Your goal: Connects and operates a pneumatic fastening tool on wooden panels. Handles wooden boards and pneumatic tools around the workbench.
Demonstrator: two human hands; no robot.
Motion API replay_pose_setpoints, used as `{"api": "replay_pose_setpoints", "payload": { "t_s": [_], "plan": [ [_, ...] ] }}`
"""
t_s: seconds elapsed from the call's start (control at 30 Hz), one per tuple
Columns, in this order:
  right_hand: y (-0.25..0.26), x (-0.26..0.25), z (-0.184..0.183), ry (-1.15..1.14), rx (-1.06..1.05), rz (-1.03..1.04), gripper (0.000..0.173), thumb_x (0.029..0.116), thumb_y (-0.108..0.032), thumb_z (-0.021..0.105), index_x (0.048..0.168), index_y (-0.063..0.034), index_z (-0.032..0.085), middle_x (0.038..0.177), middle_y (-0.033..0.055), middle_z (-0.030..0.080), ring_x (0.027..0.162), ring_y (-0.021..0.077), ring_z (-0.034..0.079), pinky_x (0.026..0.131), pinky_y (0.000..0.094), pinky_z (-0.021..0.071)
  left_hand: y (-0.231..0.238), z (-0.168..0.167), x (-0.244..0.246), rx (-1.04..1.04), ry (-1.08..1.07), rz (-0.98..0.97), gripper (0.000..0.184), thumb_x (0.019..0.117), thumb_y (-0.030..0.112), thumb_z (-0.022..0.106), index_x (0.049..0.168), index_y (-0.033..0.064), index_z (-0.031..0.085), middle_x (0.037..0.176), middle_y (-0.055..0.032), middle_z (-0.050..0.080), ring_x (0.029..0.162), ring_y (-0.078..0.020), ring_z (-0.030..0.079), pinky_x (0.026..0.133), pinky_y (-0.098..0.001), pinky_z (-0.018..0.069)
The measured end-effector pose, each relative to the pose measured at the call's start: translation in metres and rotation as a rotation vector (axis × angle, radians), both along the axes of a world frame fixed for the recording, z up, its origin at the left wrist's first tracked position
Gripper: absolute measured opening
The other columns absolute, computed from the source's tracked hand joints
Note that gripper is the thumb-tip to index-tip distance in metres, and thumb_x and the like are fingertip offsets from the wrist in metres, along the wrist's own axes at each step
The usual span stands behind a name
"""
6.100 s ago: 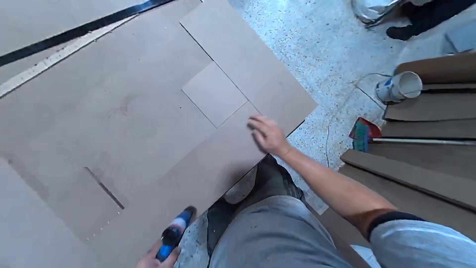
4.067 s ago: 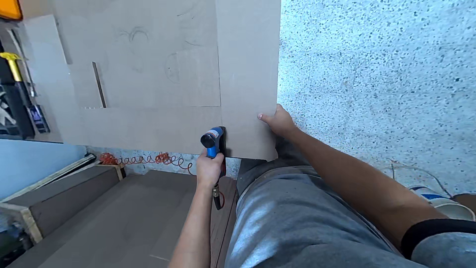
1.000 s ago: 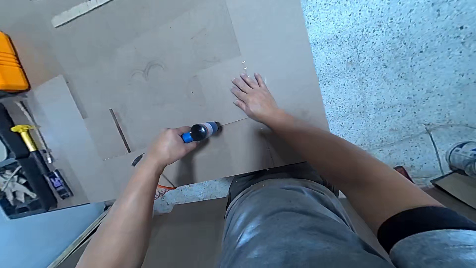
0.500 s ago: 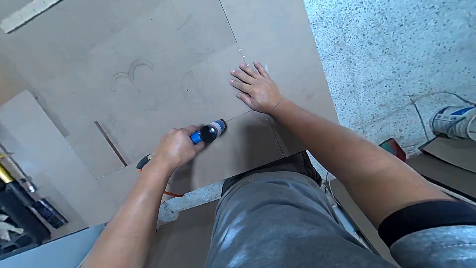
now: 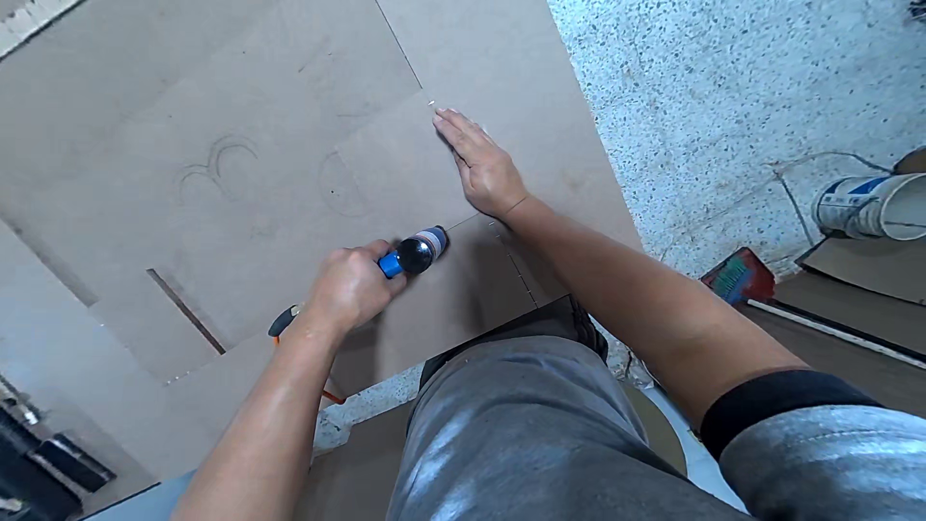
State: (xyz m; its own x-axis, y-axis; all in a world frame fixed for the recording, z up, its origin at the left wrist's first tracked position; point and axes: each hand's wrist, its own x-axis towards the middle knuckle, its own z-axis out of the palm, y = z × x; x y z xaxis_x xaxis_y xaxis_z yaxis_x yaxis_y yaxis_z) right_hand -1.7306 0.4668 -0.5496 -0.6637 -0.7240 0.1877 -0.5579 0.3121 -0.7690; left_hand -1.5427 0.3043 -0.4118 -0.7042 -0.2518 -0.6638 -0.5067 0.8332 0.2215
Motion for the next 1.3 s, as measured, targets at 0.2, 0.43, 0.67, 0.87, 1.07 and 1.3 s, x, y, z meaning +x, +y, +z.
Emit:
{"api": "replay_pose_setpoints", "payload": {
  "t_s": [0.2,0.43,0.67,0.87,1.07,1.3],
  "plan": [
    [0.001,0.000,0.004,-0.034,-0.019,-0.012,0.050,0.1026,0.002,0.038,0.149,-0.0063,0.054,0.156,0.0092,0.050,0.148,0.0216,0.043,0.125,0.0375,0.0336,0.012,-0.001,-0.019,-0.001,0.004,-0.031,0.015,0.0865,0.029,0.078,0.094,0.0181,0.071,0.071,-0.0035,0.066,0.066,-0.0236,0.066,0.056,-0.0518,0.0517],
    [0.004,-0.001,0.004,-0.037,-0.043,0.008,0.051,0.1007,0.005,0.039,0.148,-0.0059,0.055,0.155,0.0097,0.052,0.147,0.0228,0.045,0.125,0.0380,0.0328,0.027,-0.002,-0.039,0.018,0.030,-0.046,0.017,0.0857,0.028,0.079,0.096,0.0173,0.071,0.072,-0.0036,0.066,0.066,-0.0237,0.066,0.057,-0.0518,0.0517],
    [0.004,-0.001,0.002,-0.044,-0.036,0.036,0.051,0.1010,0.004,0.040,0.148,-0.0078,0.055,0.155,0.0077,0.052,0.147,0.0218,0.044,0.126,0.0386,0.0315,0.035,0.005,-0.047,-0.012,-0.058,0.027,0.020,0.0870,0.031,0.078,0.100,0.0167,0.072,0.077,-0.0069,0.069,0.072,-0.0268,0.068,0.063,-0.0565,0.0540],
    [0.006,-0.003,-0.001,-0.036,0.009,0.100,0.052,0.0984,0.003,0.041,0.147,-0.0083,0.056,0.155,0.0082,0.052,0.148,0.0233,0.043,0.127,0.0413,0.0287,0.070,0.043,0.069,0.005,0.078,0.719,0.042,0.0949,0.033,0.071,0.129,0.0104,0.063,0.090,-0.0129,0.071,0.076,-0.0280,0.071,0.070,-0.0579,0.0589],
    [0.008,-0.004,0.011,-0.006,0.170,0.233,0.050,0.1033,-0.011,0.037,0.152,-0.0117,0.051,0.159,0.0073,0.046,0.152,0.0244,0.036,0.127,0.0467,0.0273,0.160,0.067,0.216,0.073,0.000,1.193,0.068,0.0930,0.029,0.070,0.155,0.0150,0.045,0.113,-0.0115,0.072,0.092,-0.0228,0.072,0.086,-0.0484,0.0604],
    [0.010,-0.008,0.009,0.161,0.250,0.329,0.046,0.1059,-0.021,0.039,0.147,-0.0078,0.055,0.159,0.0143,0.045,0.151,0.0323,0.035,0.126,0.0568,0.0248,0.263,0.048,0.343,0.039,0.027,1.664,0.045,0.0842,0.034,0.078,0.124,0.0132,0.071,0.099,-0.0072,0.074,0.085,-0.0217,0.071,0.080,-0.0491,0.0592]
  ]
}}
